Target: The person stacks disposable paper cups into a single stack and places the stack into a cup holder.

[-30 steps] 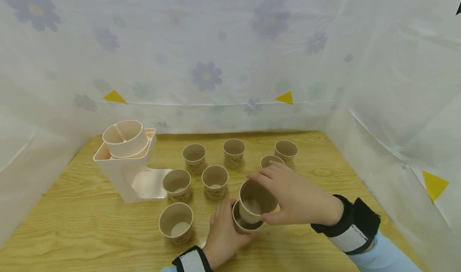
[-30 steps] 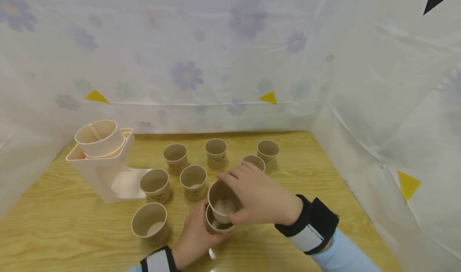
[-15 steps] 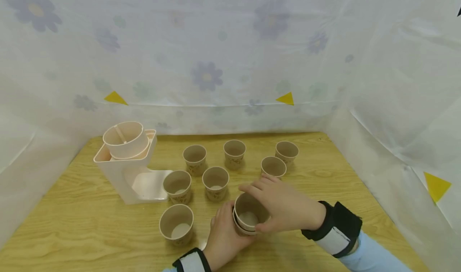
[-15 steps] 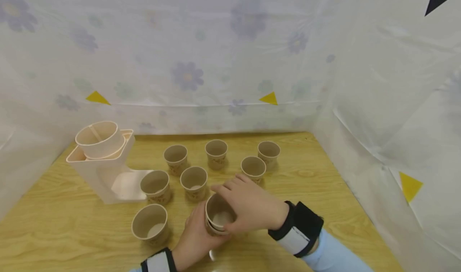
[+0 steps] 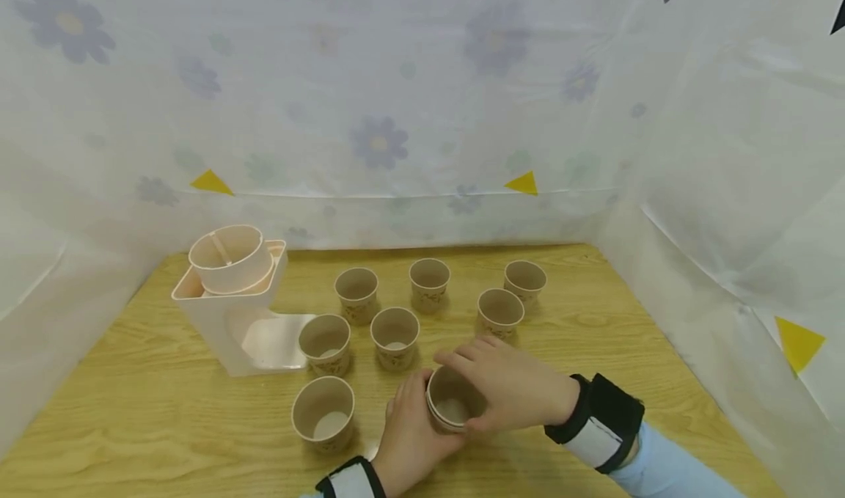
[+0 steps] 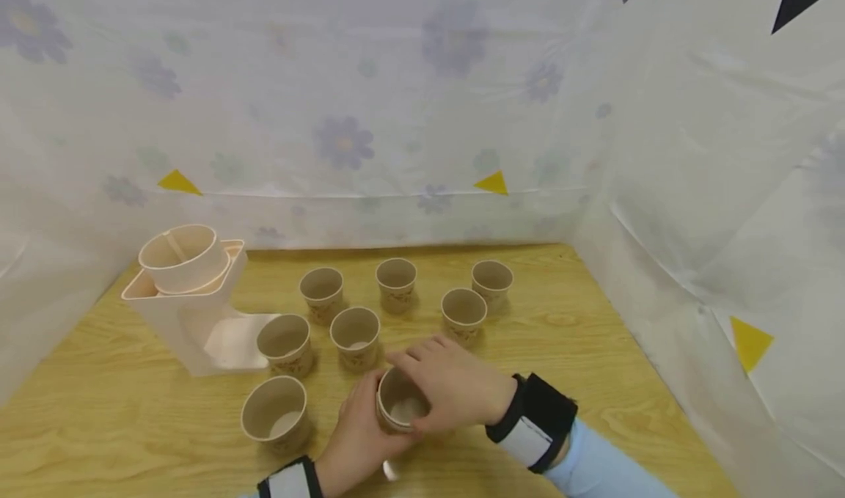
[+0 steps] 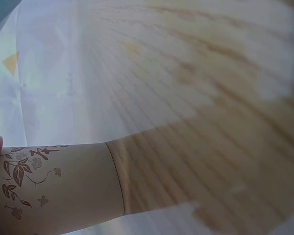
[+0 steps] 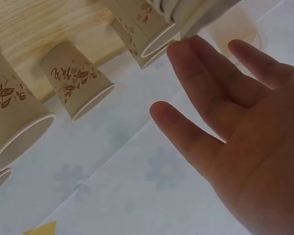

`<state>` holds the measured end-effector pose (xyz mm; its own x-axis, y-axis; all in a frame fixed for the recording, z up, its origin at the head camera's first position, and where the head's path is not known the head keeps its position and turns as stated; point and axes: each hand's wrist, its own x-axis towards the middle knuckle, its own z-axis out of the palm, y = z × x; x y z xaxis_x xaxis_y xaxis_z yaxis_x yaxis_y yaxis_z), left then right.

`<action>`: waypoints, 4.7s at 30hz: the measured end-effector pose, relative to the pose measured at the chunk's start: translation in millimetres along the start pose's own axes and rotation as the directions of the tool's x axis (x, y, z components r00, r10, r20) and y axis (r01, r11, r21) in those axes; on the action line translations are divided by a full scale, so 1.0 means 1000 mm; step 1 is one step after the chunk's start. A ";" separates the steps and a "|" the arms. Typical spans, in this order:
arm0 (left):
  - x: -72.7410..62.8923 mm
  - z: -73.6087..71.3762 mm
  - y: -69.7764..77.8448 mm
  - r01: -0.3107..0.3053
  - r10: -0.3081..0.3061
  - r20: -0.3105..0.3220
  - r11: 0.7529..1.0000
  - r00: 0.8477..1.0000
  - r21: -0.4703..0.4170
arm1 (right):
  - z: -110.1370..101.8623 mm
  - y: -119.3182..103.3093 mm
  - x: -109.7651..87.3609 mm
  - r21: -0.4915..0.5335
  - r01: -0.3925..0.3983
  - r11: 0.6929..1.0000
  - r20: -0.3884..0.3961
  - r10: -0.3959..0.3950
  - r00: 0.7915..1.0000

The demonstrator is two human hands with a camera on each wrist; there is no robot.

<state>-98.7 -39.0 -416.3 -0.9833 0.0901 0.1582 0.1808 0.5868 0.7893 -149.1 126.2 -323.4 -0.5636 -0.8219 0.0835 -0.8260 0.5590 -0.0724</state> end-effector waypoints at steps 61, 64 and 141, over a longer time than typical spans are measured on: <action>-0.003 0.000 -0.002 0.034 -0.033 0.020 0.999 0.999 -0.042 | -0.025 -0.005 -0.005 0.165 -0.045 0.985 -0.088 0.060 0.994; -0.003 0.000 -0.002 0.032 -0.031 0.021 0.998 0.999 -0.045 | -0.015 -0.003 -0.004 0.153 -0.040 0.987 -0.077 0.052 0.996; 0.005 0.005 0.004 0.036 -0.028 0.084 0.994 0.996 -0.100 | -0.044 0.019 -0.024 0.470 -0.149 0.870 -0.143 0.241 0.960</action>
<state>-102.9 -32.3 -415.7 -0.9863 0.1410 0.0855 0.1461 0.5067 0.8496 -151.7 161.6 -282.9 -0.7420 -0.6385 0.2045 -0.6289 0.5571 -0.5424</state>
